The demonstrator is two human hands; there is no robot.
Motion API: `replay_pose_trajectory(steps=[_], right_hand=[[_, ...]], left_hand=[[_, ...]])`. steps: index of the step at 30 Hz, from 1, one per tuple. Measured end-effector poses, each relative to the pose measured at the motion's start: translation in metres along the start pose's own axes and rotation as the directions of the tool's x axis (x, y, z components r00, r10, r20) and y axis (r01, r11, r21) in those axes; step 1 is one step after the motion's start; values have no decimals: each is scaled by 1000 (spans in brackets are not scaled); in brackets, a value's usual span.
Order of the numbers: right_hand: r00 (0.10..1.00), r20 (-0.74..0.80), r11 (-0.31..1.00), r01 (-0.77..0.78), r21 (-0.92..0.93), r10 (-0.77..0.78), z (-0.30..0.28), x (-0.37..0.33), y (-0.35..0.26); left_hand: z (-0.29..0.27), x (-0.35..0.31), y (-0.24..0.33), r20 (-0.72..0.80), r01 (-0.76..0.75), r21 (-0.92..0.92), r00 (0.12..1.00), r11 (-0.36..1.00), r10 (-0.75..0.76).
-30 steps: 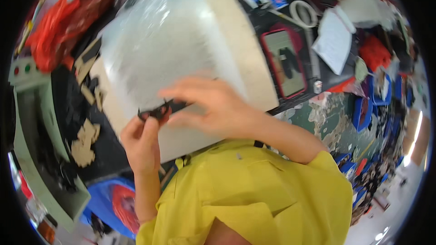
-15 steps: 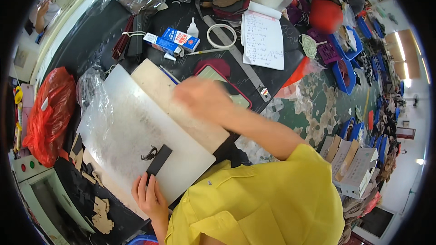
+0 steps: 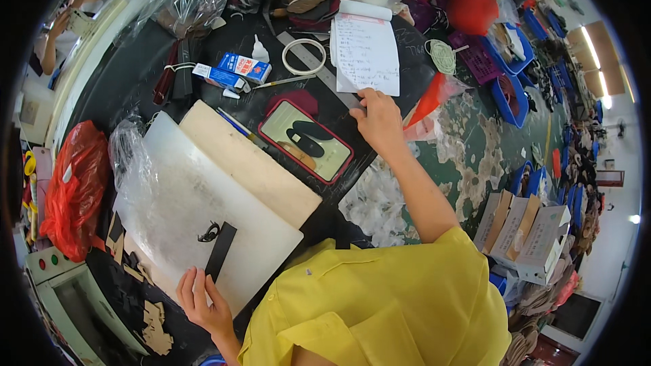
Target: The person cuts a black leather strip with scissors, then uses a metal punch and hammer to create holes in the leather. They insert a metal buckle into the punched holes and secure it by hammering the prongs. The person repeats the punching and hammering process on additional leather pieces and attaches buckles to them.
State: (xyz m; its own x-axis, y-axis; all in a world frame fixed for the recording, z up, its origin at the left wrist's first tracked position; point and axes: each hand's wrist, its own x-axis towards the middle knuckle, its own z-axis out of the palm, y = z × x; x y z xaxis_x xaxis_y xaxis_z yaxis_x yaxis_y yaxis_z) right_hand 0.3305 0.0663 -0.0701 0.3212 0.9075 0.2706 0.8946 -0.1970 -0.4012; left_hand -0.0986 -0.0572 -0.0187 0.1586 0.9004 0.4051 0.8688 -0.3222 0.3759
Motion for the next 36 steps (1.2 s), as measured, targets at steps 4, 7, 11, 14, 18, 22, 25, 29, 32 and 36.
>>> replay_pose_trajectory(steps=[4,7,11,14,18,22,25,29,32,36], right_hand=[[928,288,952,-281,124,237,-20,0,11],[931,231,960,-271,-75,281,-66,-19,39],[975,55,977,-214,-24,215,-147,-53,47],[983,81,944,-183,273,166,-172,-62,15],[864,201,867,391,309,-462,-148,-64,-70],[656,224,667,566,485,-720,-102,-46,-115],[838,208,825,398,400,-505,-75,27,-74],[888,-50,876,441,-195,-457,-23,156,67],[863,7,815,479,-328,-504,10,214,99],[936,213,741,353,-571,-282,12,235,75]], left_hand=[[-3,-6,-3,30,-42,-4,999,999,42],[-9,-10,-7,25,-55,-8,998,998,56],[-18,-10,-13,-14,-52,-20,999,998,52],[-29,11,0,-66,-239,50,968,970,242],[-35,82,80,17,-562,206,820,801,572],[-18,73,75,343,-467,-30,826,884,448],[-16,33,52,267,-267,-83,922,960,279],[-6,-23,36,260,16,-166,965,986,28],[5,-41,42,253,9,-42,967,999,2],[10,-44,48,197,-4,22,980,1000,-1]])
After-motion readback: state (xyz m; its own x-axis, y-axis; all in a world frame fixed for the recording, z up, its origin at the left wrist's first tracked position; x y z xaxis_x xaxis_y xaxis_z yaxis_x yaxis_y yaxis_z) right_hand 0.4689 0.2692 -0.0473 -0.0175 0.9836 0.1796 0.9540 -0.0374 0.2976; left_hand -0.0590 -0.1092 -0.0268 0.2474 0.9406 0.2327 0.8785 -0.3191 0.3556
